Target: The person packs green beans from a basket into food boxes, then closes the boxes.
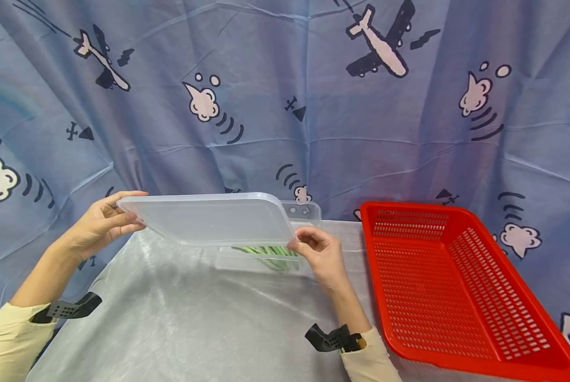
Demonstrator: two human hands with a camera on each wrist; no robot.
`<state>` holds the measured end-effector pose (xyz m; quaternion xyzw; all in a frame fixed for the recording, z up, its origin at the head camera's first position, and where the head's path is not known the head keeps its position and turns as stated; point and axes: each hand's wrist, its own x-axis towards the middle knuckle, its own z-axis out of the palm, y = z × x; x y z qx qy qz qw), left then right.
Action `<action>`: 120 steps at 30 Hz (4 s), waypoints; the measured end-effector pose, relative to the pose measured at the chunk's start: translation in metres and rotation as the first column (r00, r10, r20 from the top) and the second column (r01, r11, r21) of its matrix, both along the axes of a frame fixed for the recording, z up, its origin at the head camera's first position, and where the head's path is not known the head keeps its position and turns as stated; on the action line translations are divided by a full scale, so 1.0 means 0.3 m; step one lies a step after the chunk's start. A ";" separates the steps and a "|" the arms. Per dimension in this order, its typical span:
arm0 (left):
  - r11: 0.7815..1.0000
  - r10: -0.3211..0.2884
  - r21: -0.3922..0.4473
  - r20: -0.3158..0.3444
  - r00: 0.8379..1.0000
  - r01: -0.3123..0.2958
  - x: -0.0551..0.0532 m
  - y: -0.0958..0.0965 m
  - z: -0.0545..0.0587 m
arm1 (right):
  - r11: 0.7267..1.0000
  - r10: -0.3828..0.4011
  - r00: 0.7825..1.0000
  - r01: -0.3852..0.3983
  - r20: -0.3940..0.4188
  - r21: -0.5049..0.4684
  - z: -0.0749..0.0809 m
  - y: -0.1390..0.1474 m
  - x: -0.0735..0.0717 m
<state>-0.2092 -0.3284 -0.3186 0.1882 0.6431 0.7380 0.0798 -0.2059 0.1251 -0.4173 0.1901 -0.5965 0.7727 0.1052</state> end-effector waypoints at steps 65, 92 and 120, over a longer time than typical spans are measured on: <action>0.959 -0.182 -0.218 0.022 0.983 0.182 0.016 0.012 -0.208 | 0.990 -0.092 0.986 0.077 0.136 0.116 0.017 0.033 -0.068; 0.949 -0.292 -0.089 0.099 0.951 0.301 0.038 0.027 -0.256 | 0.970 -0.140 0.973 0.099 0.181 0.222 0.070 0.030 -0.165; 0.970 -0.023 -0.236 0.136 0.991 0.055 -0.063 0.229 -0.380 | 0.830 -0.223 0.969 0.130 0.109 0.542 -0.028 0.171 -0.399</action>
